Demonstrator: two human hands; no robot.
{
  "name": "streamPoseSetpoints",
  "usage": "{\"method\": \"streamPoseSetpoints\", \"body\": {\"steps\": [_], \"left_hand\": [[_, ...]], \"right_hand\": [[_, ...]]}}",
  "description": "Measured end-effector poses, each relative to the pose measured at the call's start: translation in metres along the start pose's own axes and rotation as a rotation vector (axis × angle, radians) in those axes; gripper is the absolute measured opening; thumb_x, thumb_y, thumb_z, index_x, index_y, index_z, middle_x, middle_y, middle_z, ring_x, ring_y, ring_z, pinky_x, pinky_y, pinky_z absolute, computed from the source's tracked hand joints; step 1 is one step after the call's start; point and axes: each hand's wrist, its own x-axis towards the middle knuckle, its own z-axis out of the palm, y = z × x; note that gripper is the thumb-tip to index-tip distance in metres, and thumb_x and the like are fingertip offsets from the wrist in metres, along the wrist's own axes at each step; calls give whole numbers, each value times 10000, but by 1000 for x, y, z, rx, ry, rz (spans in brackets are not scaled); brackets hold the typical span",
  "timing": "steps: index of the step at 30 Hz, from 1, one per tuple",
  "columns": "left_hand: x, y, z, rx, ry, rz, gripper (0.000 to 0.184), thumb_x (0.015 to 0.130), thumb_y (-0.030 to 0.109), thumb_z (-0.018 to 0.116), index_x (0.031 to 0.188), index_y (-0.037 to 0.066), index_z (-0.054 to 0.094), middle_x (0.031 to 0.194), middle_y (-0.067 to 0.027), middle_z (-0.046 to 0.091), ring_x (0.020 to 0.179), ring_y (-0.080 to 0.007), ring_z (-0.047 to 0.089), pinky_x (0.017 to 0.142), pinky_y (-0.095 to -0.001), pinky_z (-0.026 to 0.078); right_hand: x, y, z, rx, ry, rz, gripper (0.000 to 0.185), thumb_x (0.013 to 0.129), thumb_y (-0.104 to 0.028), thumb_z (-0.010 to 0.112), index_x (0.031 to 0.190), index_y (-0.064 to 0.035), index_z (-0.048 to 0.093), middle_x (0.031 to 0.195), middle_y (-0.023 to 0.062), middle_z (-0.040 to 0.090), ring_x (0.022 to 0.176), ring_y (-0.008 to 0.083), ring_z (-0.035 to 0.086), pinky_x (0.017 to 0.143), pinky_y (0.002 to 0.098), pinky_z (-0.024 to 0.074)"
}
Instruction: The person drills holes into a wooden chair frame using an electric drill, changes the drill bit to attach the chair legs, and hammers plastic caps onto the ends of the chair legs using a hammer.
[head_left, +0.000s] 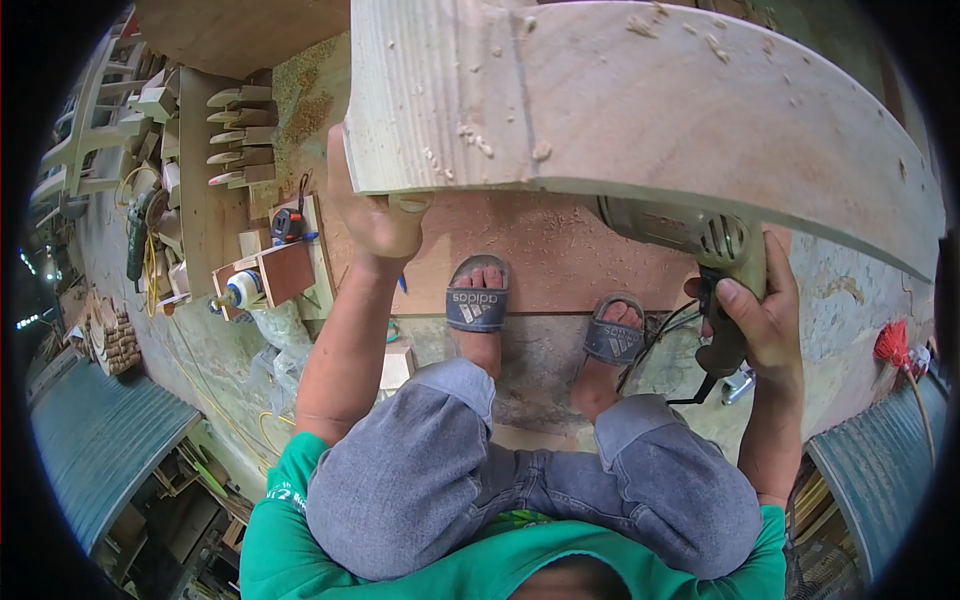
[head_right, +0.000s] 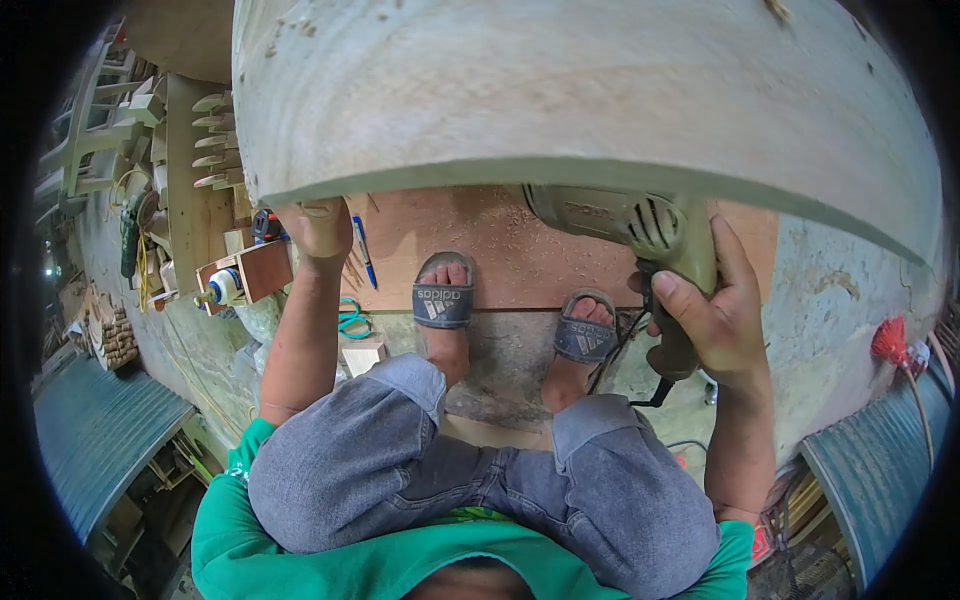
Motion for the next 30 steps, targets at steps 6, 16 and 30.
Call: {"method": "streamPoseSetpoints", "body": {"steps": [6,16,30], "left_hand": [[3,-10,-11,69,-103,103,678,820,517,694,1129,-52,493,998,-82,563,911,-155,523,822,-305,416],[3,-6,-6,56,-66,64,745,809,589,688,1127,-55,490,976,-72,555,890,-145,519,798,-296,415],[6,4,-4,64,-98,70,710,838,574,667,1125,-46,475,991,-78,519,907,-145,495,816,-300,402]], "right_hand": [[8,8,0,9,-92,7,582,869,-172,648,1348,32,389,1029,136,595,825,202,677,540,261,543],[11,18,-4,-21,-110,26,561,881,-153,620,1356,24,381,1059,137,590,829,195,668,557,264,538],[28,-3,3,-439,-222,-116,660,833,-237,758,1344,38,444,1218,147,594,1136,232,567,971,346,438]]}}
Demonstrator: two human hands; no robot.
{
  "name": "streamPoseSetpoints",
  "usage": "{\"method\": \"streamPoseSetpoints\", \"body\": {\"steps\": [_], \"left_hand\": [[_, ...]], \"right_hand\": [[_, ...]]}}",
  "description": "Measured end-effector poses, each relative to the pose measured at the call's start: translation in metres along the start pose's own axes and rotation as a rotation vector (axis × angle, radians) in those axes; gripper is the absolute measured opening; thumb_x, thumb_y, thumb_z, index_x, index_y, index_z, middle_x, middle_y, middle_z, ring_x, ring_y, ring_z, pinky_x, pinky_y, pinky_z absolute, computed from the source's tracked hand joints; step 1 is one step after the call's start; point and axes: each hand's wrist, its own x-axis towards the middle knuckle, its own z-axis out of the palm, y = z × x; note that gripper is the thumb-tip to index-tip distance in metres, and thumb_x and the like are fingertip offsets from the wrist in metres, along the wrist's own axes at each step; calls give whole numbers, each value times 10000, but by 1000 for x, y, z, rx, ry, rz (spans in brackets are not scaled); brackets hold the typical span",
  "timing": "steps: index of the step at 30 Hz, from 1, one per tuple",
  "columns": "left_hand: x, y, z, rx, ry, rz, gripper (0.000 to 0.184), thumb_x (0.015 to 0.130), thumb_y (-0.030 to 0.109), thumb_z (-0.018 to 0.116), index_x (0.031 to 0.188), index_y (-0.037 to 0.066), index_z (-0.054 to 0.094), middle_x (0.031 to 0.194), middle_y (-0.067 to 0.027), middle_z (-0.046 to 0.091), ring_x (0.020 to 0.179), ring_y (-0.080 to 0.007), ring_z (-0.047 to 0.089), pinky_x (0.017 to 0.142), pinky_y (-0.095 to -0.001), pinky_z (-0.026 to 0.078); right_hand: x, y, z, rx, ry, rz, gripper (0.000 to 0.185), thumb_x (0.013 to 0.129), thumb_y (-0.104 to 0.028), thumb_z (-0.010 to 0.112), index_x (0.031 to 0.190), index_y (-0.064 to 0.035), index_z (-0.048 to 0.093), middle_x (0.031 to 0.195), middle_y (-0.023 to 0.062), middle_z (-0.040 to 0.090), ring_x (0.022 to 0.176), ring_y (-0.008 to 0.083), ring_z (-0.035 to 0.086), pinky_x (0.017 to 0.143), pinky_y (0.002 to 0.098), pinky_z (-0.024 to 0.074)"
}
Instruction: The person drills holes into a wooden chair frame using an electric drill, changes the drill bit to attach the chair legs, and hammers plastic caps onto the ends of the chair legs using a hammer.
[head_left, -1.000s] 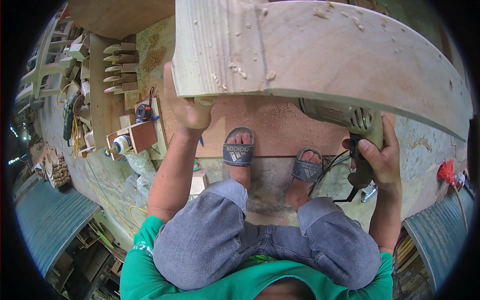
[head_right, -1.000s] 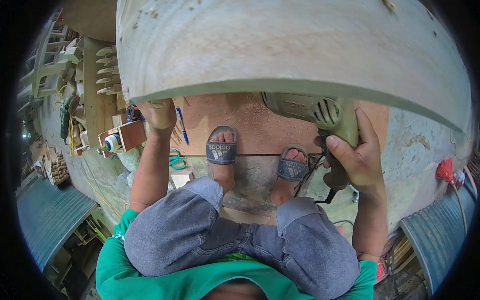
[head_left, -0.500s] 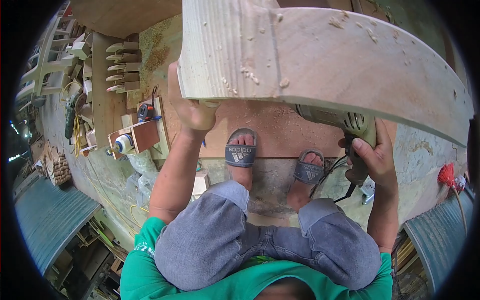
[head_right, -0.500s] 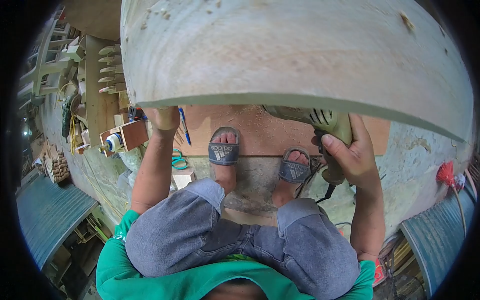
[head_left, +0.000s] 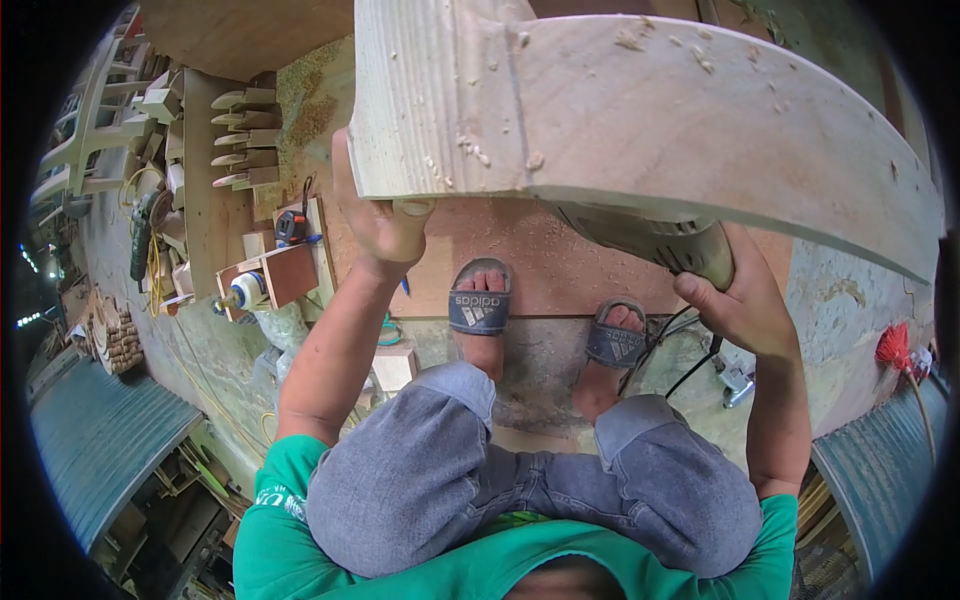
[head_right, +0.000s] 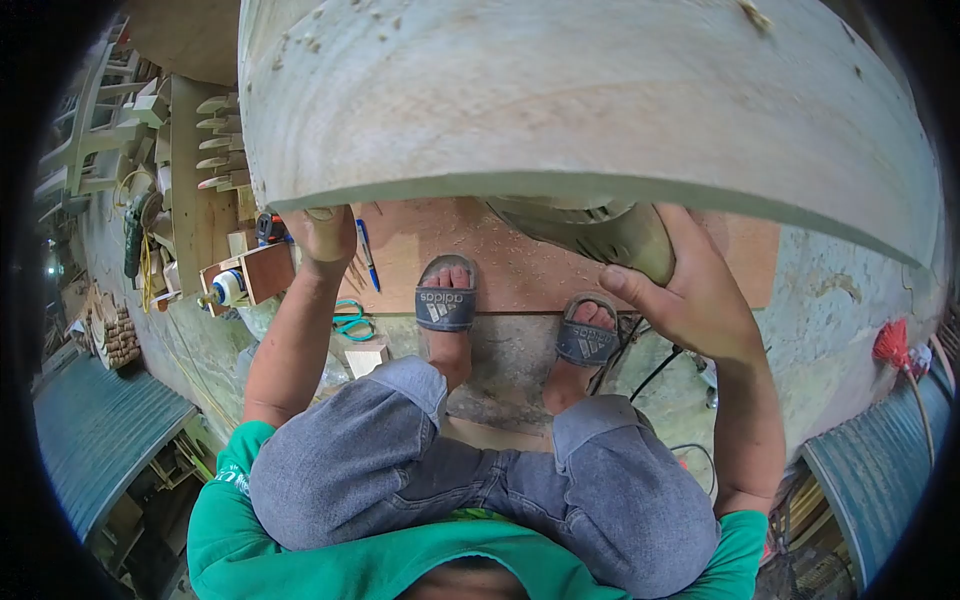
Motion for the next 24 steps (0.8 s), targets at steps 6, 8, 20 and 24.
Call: {"method": "streamPoseSetpoints", "body": {"steps": [6,8,20,24], "left_hand": [[-9,-2,-2,-138,17,-123,677,848,560,665,1103,-33,462,991,-72,510,908,-146,487,818,-298,400],[-15,0,-4,-178,23,-221,669,853,560,659,1098,-30,458,995,-72,510,912,-145,485,819,-296,401],[-8,2,0,-199,36,-142,662,867,559,657,1110,-23,456,1012,-79,527,920,-138,499,826,-290,414],[-5,8,0,-217,11,-161,670,867,568,654,1116,-22,457,990,-74,534,889,-131,510,798,-278,426]], "right_hand": [[15,4,1,-34,60,54,670,808,-295,785,1308,43,493,1176,163,626,1116,239,588,973,360,442],[18,7,1,-7,63,80,673,810,-290,783,1314,45,488,1170,164,631,1106,238,595,971,358,446],[17,4,7,-67,55,-12,663,825,-259,771,1334,46,475,1181,167,637,1093,225,604,960,350,455],[20,-1,4,-40,40,-26,647,828,-263,768,1323,45,488,1163,167,641,1077,223,606,948,345,459]]}}
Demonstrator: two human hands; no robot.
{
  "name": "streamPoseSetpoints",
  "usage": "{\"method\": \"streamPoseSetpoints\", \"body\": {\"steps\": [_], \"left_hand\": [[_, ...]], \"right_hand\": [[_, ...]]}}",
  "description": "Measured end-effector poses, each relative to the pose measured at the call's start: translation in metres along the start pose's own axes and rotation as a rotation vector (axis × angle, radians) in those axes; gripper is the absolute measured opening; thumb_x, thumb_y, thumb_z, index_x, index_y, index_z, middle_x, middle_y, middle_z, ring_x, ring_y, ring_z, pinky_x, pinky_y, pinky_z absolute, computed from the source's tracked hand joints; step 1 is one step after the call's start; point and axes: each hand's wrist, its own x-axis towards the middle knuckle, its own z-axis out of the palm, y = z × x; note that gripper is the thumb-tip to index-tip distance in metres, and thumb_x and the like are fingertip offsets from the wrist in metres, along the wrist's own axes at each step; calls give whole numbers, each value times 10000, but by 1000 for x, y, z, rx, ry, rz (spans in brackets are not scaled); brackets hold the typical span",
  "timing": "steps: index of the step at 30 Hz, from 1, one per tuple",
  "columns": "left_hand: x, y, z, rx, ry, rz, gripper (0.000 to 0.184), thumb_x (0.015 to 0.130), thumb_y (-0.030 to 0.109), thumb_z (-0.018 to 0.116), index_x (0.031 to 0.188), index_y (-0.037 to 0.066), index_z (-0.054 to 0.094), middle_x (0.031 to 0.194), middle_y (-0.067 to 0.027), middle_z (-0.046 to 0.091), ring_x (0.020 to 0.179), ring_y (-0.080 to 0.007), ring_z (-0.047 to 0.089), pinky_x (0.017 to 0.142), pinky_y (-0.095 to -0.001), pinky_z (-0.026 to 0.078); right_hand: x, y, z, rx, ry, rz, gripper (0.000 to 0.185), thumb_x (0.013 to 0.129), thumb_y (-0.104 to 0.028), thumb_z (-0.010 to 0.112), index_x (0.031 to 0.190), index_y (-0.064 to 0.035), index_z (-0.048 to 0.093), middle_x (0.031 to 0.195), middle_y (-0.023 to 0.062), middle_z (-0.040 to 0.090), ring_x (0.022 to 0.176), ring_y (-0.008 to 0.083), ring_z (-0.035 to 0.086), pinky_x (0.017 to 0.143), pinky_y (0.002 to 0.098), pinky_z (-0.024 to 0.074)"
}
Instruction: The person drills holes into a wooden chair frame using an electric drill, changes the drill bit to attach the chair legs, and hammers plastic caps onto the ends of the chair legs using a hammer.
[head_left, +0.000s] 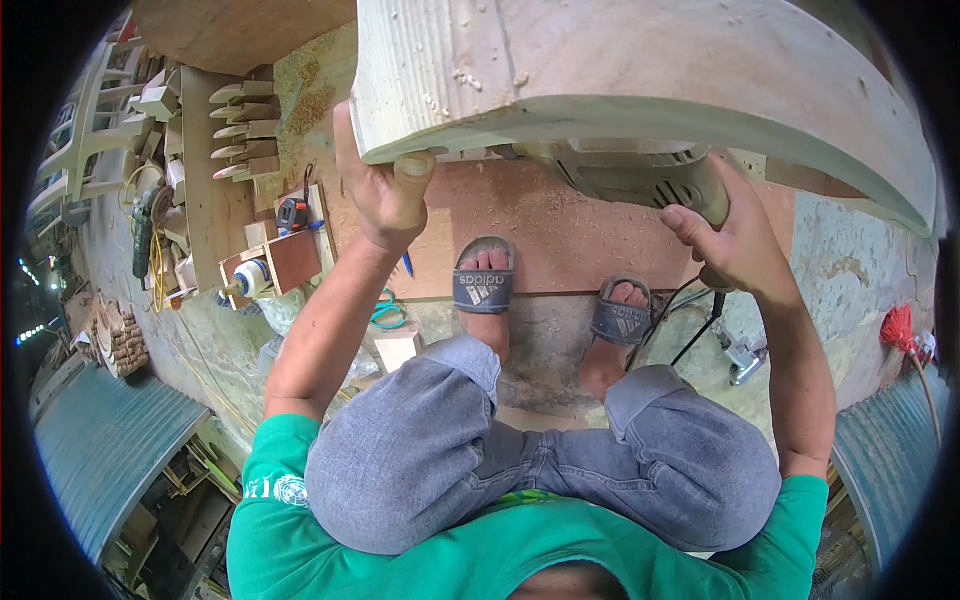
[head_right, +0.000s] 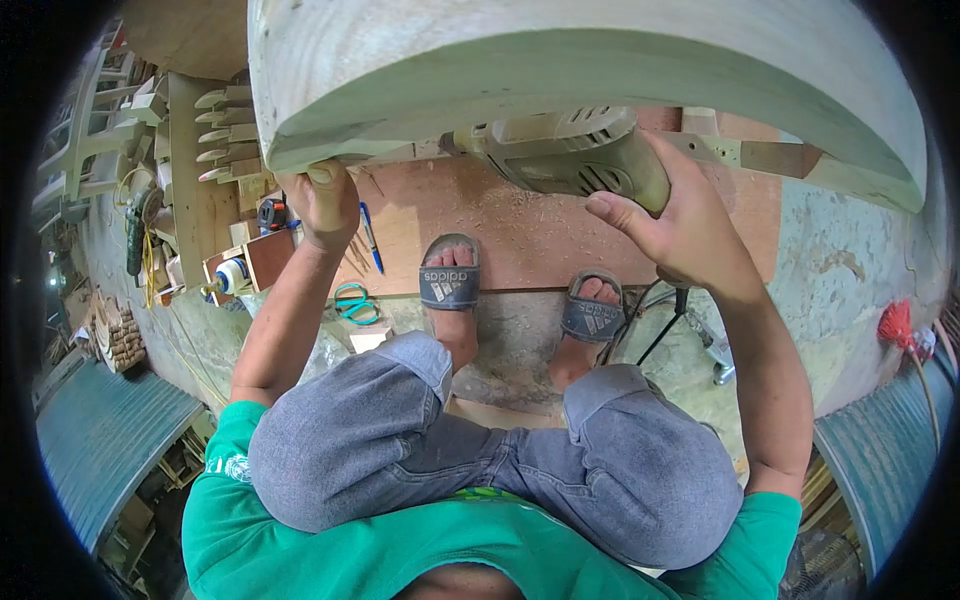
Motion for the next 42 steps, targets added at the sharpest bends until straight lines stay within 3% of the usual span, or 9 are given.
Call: {"method": "streamPoseSetpoints", "body": {"steps": [9,19,25,27,29,32,36,40,42], "left_hand": [[1,2,1,-27,-19,-13,727,842,602,668,1150,-19,447,992,-72,549,870,-119,553,723,-263,481],[9,14,-3,-16,-120,0,668,889,524,656,1239,6,420,1080,-78,551,934,-122,568,726,-254,517],[14,11,-18,-47,-193,-86,778,897,651,543,1312,3,431,1192,-95,547,1103,-177,523,970,-348,442],[32,21,-16,-301,-155,-247,889,876,782,378,1310,14,483,1242,-110,558,1191,-204,500,1015,-364,392],[80,41,-19,-555,-85,-448,835,898,744,401,1307,22,488,1188,-126,592,1160,-204,539,1018,-383,400],[165,82,9,-373,-287,-653,725,912,641,511,1275,13,498,1083,-123,624,998,-201,617,893,-417,499],[203,113,49,-377,-136,-951,371,830,324,755,979,32,579,777,-76,661,637,-164,654,551,-314,564],[181,140,62,-309,-206,-765,290,793,194,740,963,60,547,734,-49,641,615,-138,643,542,-303,561],[168,152,69,-321,-245,-665,302,793,184,738,980,63,535,746,-45,632,622,-133,643,544,-305,561]], "right_hand": [[11,-7,-9,-168,16,-96,709,814,-364,767,1332,35,493,1109,176,661,1024,220,620,907,332,472],[-16,-8,-17,95,88,-26,631,819,-249,752,1313,25,469,968,103,640,725,132,583,602,274,477],[-125,-14,-19,109,323,-11,515,844,-132,713,1250,63,464,898,71,599,706,89,554,571,253,467],[-172,-11,-14,247,451,59,524,865,-102,699,1269,80,418,902,71,597,704,98,560,579,261,485],[-219,4,-10,291,535,156,529,887,-84,673,1302,64,380,930,85,607,696,112,572,567,255,495],[-281,17,5,390,709,273,528,905,-73,648,1331,43,357,956,104,616,696,121,589,545,252,505],[-349,27,28,446,947,346,529,917,-91,643,1341,31,351,953,105,621,706,124,599,520,257,508],[-402,41,50,448,1191,353,529,929,-106,640,1352,25,350,977,103,621,740,126,610,484,262,501],[-424,39,52,475,1167,440,578,932,-102,635,1392,44,316,1074,124,604,828,143,617,589,278,530]]}}
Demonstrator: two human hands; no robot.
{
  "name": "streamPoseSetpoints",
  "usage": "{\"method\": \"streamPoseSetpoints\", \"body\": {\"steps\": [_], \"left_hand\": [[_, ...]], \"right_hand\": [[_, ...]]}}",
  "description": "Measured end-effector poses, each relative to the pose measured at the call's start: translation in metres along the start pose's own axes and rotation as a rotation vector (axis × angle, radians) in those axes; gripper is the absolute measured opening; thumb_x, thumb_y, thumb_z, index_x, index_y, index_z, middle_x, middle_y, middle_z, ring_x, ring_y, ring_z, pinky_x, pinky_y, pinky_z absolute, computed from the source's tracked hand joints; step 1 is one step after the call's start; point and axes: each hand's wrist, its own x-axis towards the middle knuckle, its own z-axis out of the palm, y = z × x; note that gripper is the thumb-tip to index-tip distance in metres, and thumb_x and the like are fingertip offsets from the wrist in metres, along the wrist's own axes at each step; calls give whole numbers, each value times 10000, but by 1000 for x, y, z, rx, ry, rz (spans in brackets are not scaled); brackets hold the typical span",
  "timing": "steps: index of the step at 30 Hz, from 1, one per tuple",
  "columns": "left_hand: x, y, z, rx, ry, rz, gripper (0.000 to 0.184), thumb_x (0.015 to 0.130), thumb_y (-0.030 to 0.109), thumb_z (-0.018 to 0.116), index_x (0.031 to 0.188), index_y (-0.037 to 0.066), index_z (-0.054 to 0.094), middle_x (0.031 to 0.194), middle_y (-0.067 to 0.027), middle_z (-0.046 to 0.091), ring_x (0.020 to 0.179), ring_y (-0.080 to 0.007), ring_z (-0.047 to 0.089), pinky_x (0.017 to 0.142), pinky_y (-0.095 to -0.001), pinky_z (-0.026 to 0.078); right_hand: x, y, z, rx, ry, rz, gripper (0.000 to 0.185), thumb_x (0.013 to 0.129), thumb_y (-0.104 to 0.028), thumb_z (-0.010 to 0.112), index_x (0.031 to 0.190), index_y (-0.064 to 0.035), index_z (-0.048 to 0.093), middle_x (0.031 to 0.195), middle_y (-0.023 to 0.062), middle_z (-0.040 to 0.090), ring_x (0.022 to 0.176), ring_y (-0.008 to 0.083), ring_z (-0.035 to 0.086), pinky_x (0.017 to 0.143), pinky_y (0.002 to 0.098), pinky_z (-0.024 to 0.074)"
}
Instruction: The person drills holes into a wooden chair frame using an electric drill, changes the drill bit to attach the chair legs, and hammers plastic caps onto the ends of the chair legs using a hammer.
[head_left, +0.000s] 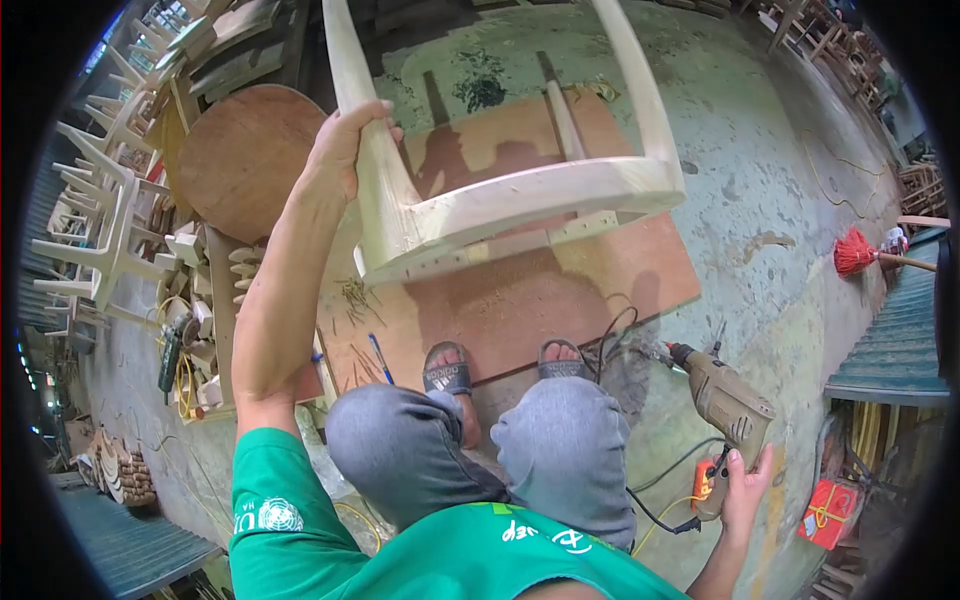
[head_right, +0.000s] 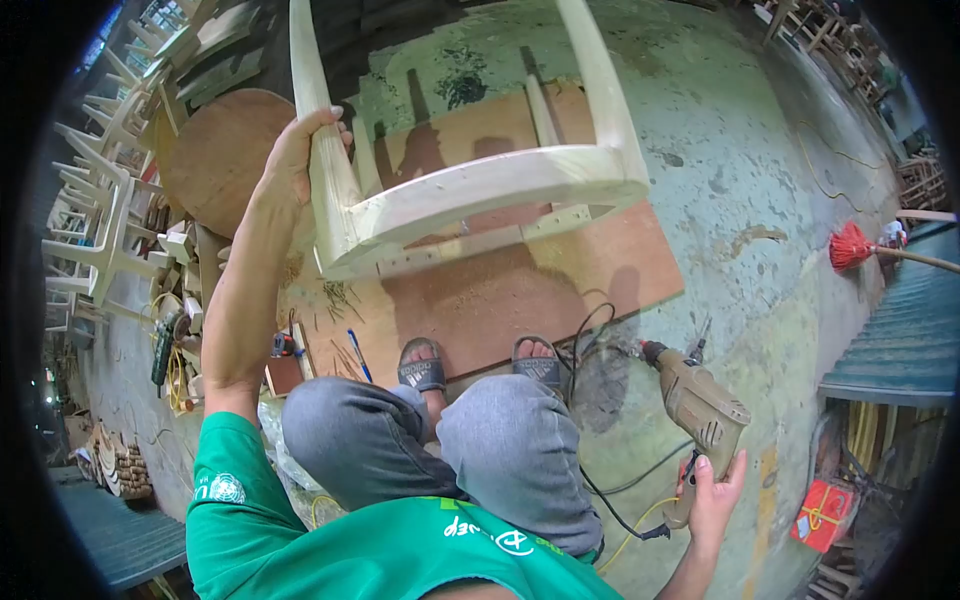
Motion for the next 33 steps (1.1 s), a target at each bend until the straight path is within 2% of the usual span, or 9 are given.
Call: {"method": "streamPoseSetpoints", "body": {"steps": [4,8,15,19,22,29,30,32,33], "left_hand": [[-22,-4,16,114,-10,203,330,778,149,720,1010,37,514,760,-55,596,629,-145,636,547,-305,559],[-28,-50,18,139,-70,402,360,736,73,713,1029,-11,522,796,-68,603,652,-142,631,550,-303,535],[-41,-190,-38,442,130,462,305,752,53,730,1000,20,555,842,-58,617,735,-150,593,706,-296,498],[-64,-240,-73,281,119,313,241,784,63,740,964,53,580,896,-47,615,861,-145,579,800,-311,473],[-90,-266,-93,293,135,303,265,804,76,745,1002,60,569,975,-59,610,981,-161,568,897,-322,448],[-110,-259,-105,293,140,218,308,820,43,726,1062,59,536,1085,-78,583,1181,-227,544,1030,-371,407],[-111,-258,-104,284,126,219,310,818,39,725,1061,59,534,1084,-77,582,1186,-229,543,1031,-374,408],[-113,-253,-105,317,60,220,316,808,32,721,1059,59,531,1083,-76,579,1192,-236,541,1032,-382,410],[-114,-248,-108,358,8,226,320,800,29,717,1058,60,529,1083,-75,577,1193,-242,542,1032,-387,411]], "right_hand": [[-5,37,-32,-56,75,-62,699,933,-94,632,1463,91,215,1303,175,513,1078,193,576,900,321,496],[-3,70,-49,-13,173,-136,735,940,-124,621,1501,14,167,1126,131,572,756,157,631,462,280,502],[6,74,-60,-89,220,-120,728,948,-173,622,1497,-12,172,1056,125,598,734,163,636,446,283,497],[23,11,-20,-63,131,81,639,929,-147,646,1433,34,298,1171,143,584,934,181,640,636,296,550],[62,4,2,-122,134,-8,588,930,-176,649,1403,-9,342,1021,102,611,738,140,639,436,259,479],[154,-68,69,-397,-65,-166,609,945,-195,632,1420,33,326,1072,145,612,786,151,646,531,257,502],[193,-58,56,-552,-94,-476,648,941,-192,637,1441,41,297,1098,154,611,780,148,642,553,257,505],[219,-75,84,-561,-227,-637,702,934,-189,644,1469,51,257,1115,160,621,765,137,631,584,251,502],[209,-111,120,-422,-322,-484,718,932,-189,647,1475,54,246,1105,157,633,755,131,625,595,245,497]]}}
